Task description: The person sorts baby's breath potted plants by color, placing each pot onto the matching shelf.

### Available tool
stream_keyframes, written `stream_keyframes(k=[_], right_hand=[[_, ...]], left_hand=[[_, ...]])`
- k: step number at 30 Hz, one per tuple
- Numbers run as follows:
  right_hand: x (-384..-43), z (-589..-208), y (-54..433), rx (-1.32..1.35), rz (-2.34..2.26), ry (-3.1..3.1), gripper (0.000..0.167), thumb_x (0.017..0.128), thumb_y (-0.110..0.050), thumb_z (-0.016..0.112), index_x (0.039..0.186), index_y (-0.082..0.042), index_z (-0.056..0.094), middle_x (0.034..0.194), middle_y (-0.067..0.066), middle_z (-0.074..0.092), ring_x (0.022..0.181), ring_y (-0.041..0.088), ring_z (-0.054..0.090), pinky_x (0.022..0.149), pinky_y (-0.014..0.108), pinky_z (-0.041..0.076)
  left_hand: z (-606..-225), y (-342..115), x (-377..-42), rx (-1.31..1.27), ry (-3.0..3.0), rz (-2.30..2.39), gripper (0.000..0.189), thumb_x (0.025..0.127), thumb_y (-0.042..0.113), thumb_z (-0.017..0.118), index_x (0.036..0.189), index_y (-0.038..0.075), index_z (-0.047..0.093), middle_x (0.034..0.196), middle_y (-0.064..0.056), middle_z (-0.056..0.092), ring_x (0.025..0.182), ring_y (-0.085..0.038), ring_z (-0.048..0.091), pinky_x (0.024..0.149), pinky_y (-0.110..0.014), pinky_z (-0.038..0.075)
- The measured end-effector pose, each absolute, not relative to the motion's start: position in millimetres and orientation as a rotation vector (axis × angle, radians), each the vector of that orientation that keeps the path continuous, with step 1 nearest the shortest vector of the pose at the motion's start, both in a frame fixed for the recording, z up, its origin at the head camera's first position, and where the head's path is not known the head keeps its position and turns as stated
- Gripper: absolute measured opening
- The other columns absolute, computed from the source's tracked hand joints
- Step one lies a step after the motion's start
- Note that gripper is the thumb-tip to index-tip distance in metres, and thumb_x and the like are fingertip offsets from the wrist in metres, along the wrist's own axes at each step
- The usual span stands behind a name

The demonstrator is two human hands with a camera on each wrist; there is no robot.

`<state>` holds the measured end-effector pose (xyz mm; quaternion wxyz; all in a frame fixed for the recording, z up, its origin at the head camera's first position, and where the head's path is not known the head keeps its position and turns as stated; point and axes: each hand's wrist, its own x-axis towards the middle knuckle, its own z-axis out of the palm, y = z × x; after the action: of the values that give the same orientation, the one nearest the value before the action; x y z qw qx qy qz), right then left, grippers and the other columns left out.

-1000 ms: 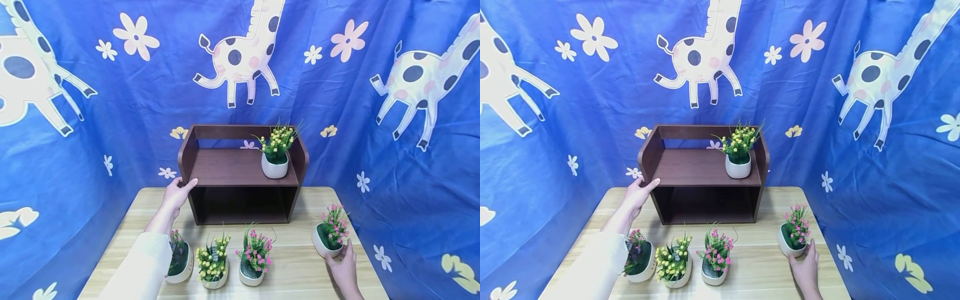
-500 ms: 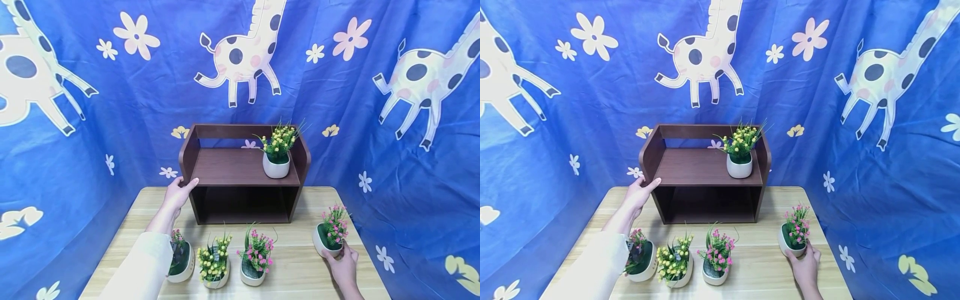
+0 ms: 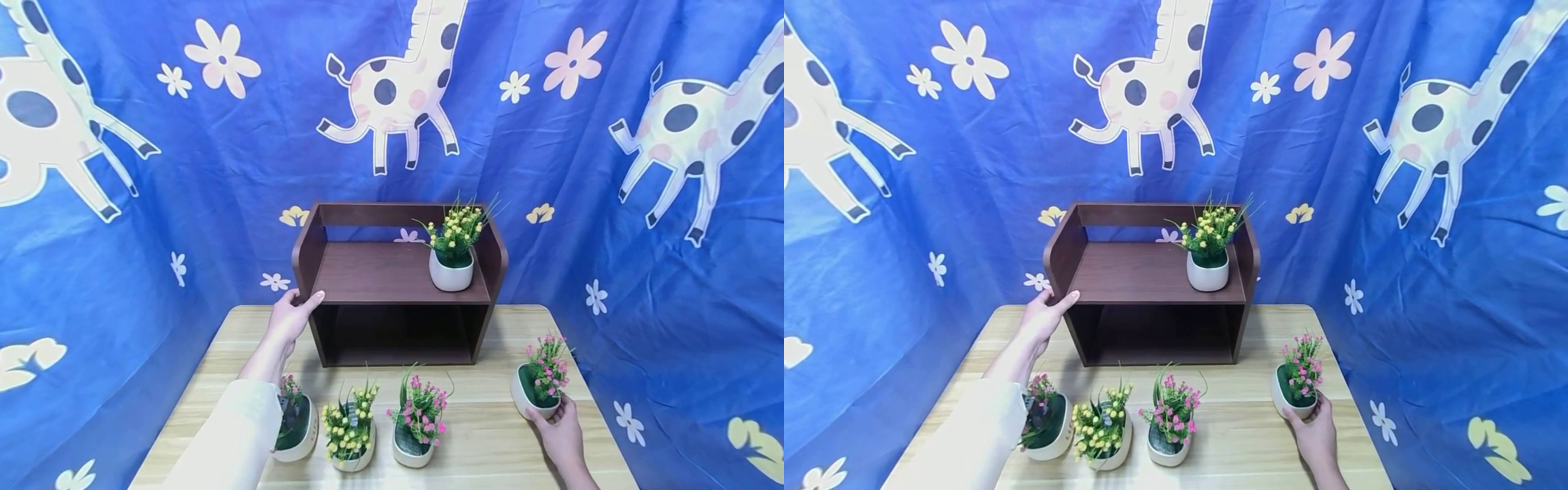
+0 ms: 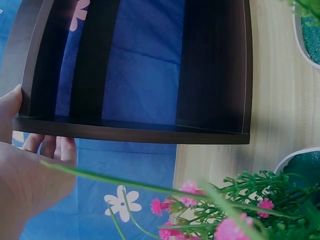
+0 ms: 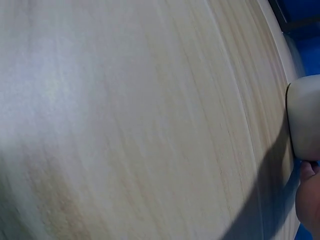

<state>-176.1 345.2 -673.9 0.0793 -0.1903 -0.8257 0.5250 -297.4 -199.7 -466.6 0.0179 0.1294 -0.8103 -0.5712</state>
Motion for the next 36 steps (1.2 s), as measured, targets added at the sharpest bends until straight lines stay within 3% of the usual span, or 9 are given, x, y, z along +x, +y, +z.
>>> stream_keyframes(k=[4, 7, 10, 12, 17, 21, 23, 29, 36], right_hand=[[-177, -673, 345, -0.583, 1.589, -2.457, 0.103, 0.092, -0.014, 0.087, 0.164, 0.013, 0.019, 0.163, 0.045, 0.035, 0.151, 0.058, 0.042, 0.123, 0.058, 0.039], [-177, -673, 344, -0.562, 1.608, -2.437, 0.105, 0.092, -0.012, 0.086, 0.167, 0.01, 0.016, 0.164, 0.044, 0.035, 0.152, 0.057, 0.042, 0.122, 0.032, 0.045], [-178, -673, 344, -0.553, 1.616, -2.432, 0.105, 0.092, -0.012, 0.086, 0.169, 0.007, 0.016, 0.166, 0.042, 0.034, 0.153, 0.055, 0.041, 0.106, 0.002, 0.039], [-178, -673, 344, -0.551, 1.618, -2.441, 0.104, 0.093, -0.012, 0.085, 0.168, 0.008, 0.017, 0.167, 0.042, 0.033, 0.154, 0.054, 0.04, 0.095, -0.007, 0.033], [-180, -674, 346, -0.555, 1.611, -2.452, 0.1, 0.092, -0.013, 0.085, 0.166, 0.01, 0.022, 0.166, 0.041, 0.035, 0.154, 0.053, 0.04, 0.092, -0.008, 0.031], [-180, -674, 343, -0.555, 1.639, -2.441, 0.101, 0.092, -0.011, 0.085, 0.167, 0.011, 0.02, 0.167, 0.042, 0.033, 0.155, 0.053, 0.039, 0.113, 0.01, 0.041], [-178, -673, 341, -0.57, 1.637, -2.442, 0.102, 0.092, -0.012, 0.086, 0.167, 0.01, 0.02, 0.167, 0.041, 0.034, 0.155, 0.053, 0.04, 0.115, 0.014, 0.041], [-179, -673, 334, -0.547, 1.661, -2.389, 0.099, 0.091, -0.011, 0.087, 0.166, 0.009, 0.025, 0.165, 0.04, 0.038, 0.154, 0.051, 0.042, 0.09, -0.009, 0.032], [-178, -668, 321, -0.516, 1.669, -2.378, 0.098, 0.091, -0.01, 0.087, 0.165, 0.011, 0.026, 0.165, 0.04, 0.039, 0.153, 0.051, 0.043, 0.102, -0.001, 0.038]], left_hand=[[-469, -200, -300, 0.396, -2.5, -1.793, 0.075, 0.104, 0.05, 0.07, 0.155, 0.0, 0.047, 0.158, -0.025, 0.053, 0.145, -0.036, 0.049, 0.129, -0.052, 0.037], [-471, -201, -301, 0.391, -2.486, -1.801, 0.073, 0.104, 0.048, 0.071, 0.154, 0.0, 0.047, 0.157, -0.025, 0.053, 0.144, -0.035, 0.049, 0.128, -0.05, 0.037], [-471, -202, -302, 0.39, -2.486, -1.802, 0.073, 0.104, 0.048, 0.071, 0.153, -0.001, 0.047, 0.157, -0.025, 0.052, 0.144, -0.034, 0.048, 0.129, -0.05, 0.036], [-471, -203, -302, 0.389, -2.492, -1.803, 0.074, 0.104, 0.048, 0.071, 0.153, -0.001, 0.046, 0.157, -0.026, 0.052, 0.145, -0.035, 0.048, 0.129, -0.051, 0.035], [-470, -203, -301, 0.392, -2.491, -1.817, 0.075, 0.104, 0.047, 0.071, 0.154, -0.001, 0.045, 0.158, -0.026, 0.051, 0.146, -0.035, 0.047, 0.131, -0.051, 0.034], [-471, -201, -302, 0.398, -2.483, -1.827, 0.073, 0.104, 0.046, 0.071, 0.154, -0.001, 0.045, 0.157, -0.025, 0.051, 0.144, -0.035, 0.047, 0.13, -0.051, 0.034], [-471, -199, -303, 0.398, -2.48, -1.836, 0.073, 0.105, 0.046, 0.071, 0.154, -0.001, 0.044, 0.157, -0.025, 0.051, 0.144, -0.035, 0.047, 0.13, -0.051, 0.034], [-470, -198, -303, 0.393, -2.458, -1.861, 0.074, 0.104, 0.046, 0.07, 0.156, 0.0, 0.043, 0.157, -0.024, 0.05, 0.144, -0.034, 0.047, 0.13, -0.05, 0.035], [-469, -199, -302, 0.378, -2.493, -1.816, 0.075, 0.104, 0.049, 0.069, 0.156, 0.001, 0.043, 0.157, -0.024, 0.051, 0.143, -0.034, 0.049, 0.128, -0.051, 0.037]])
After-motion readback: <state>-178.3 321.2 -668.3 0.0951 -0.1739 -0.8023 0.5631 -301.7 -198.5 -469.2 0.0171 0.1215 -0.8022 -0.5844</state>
